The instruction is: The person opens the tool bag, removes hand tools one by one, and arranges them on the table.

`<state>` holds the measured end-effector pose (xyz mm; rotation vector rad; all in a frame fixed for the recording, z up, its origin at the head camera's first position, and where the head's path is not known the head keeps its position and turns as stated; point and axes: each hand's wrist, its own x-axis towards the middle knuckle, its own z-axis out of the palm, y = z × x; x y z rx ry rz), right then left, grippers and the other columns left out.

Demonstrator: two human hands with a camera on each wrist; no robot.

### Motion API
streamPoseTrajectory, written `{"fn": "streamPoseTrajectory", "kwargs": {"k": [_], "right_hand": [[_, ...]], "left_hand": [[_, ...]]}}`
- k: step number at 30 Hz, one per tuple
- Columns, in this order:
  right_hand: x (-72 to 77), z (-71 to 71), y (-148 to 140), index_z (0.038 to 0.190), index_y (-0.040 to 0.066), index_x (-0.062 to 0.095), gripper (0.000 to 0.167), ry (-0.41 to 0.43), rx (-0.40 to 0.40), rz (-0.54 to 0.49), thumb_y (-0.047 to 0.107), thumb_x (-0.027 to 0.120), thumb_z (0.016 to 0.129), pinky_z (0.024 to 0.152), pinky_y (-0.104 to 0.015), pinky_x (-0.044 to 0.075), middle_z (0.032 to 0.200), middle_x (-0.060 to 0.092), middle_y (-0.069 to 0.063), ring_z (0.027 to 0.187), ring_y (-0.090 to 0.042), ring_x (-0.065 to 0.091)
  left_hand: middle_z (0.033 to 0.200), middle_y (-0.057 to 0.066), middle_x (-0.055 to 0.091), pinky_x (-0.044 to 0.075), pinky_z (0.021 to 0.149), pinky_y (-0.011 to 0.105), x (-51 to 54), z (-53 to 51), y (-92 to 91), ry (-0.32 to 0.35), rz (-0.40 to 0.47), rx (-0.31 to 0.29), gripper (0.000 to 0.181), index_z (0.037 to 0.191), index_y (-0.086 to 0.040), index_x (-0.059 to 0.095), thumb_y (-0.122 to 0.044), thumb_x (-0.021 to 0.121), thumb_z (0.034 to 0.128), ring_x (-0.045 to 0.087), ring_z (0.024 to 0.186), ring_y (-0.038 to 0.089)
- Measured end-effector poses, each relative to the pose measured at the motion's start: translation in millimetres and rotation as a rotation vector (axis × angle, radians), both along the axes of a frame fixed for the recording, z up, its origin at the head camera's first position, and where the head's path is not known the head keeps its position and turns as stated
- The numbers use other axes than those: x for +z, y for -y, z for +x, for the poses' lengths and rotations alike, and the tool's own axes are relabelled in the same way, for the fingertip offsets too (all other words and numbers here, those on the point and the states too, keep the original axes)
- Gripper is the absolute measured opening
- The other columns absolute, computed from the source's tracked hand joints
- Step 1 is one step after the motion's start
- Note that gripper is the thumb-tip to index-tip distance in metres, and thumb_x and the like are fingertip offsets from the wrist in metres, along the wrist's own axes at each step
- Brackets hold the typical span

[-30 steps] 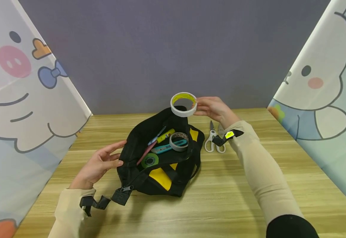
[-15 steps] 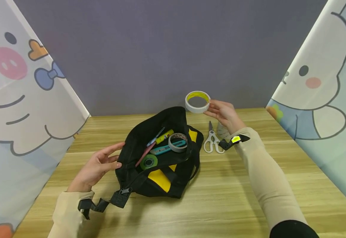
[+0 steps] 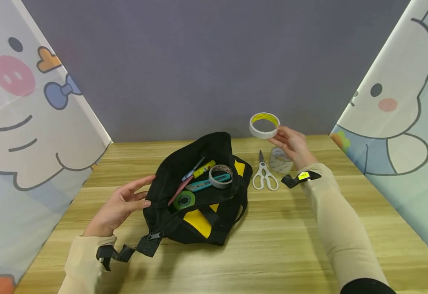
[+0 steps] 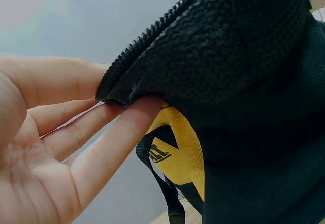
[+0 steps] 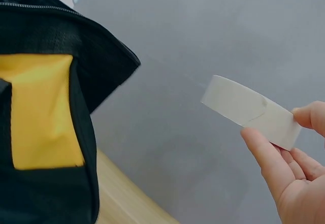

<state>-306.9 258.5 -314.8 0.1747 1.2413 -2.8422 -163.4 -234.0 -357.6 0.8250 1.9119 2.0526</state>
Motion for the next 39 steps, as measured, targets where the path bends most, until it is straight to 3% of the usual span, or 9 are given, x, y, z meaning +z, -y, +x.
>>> {"fn": "streamPoseTrajectory", "kwargs": {"k": [10, 22, 29, 39], "right_hand": [[-7.5, 4.3, -28, 0.092, -0.001, 0.064, 0.010, 0.014, -0.024, -0.051, -0.002, 0.057, 0.098, 0.074, -0.034, 0.059, 0.088, 0.062, -0.013, 0.080, -0.021, 0.064], [-22.3, 8.5, -63, 0.106, -0.001, 0.055, 0.006, -0.008, -0.030, -0.129, -0.002, 0.053, 0.100, 0.081, -0.035, 0.058, 0.096, 0.058, -0.014, 0.087, -0.023, 0.062], [-31.9, 10.5, -80, 0.115, 0.001, 0.050, 0.017, 0.042, -0.079, -0.177, -0.002, 0.055, 0.099, 0.088, -0.036, 0.055, 0.106, 0.052, -0.014, 0.091, -0.024, 0.060], [-53.8, 13.2, -103, 0.122, 0.004, 0.051, 0.023, 0.090, -0.116, -0.296, -0.003, 0.051, 0.101, 0.088, -0.039, 0.055, 0.097, 0.057, -0.017, 0.087, -0.029, 0.063]], "left_hand": [[0.148, -0.006, 0.045, 0.054, 0.081, 0.022, 3.2, -0.1, -0.2, -0.004, 0.000, -0.001, 0.066, 0.148, -0.014, 0.050, 0.019, 0.054, 0.0918, 0.062, 0.107, 0.011], [0.147, -0.009, 0.046, 0.054, 0.082, 0.022, 0.7, 2.4, -0.5, 0.007, 0.013, -0.003, 0.066, 0.149, -0.013, 0.049, 0.019, 0.055, 0.0914, 0.062, 0.106, 0.011], [0.147, -0.008, 0.046, 0.054, 0.081, 0.022, -0.6, 2.7, -0.6, 0.006, 0.020, -0.005, 0.066, 0.149, -0.013, 0.049, 0.019, 0.054, 0.0917, 0.062, 0.107, 0.011], [0.148, -0.008, 0.045, 0.054, 0.083, 0.023, -2.4, 3.2, -0.5, 0.004, 0.021, -0.006, 0.067, 0.149, -0.013, 0.048, 0.020, 0.054, 0.0915, 0.062, 0.111, 0.013]]}}
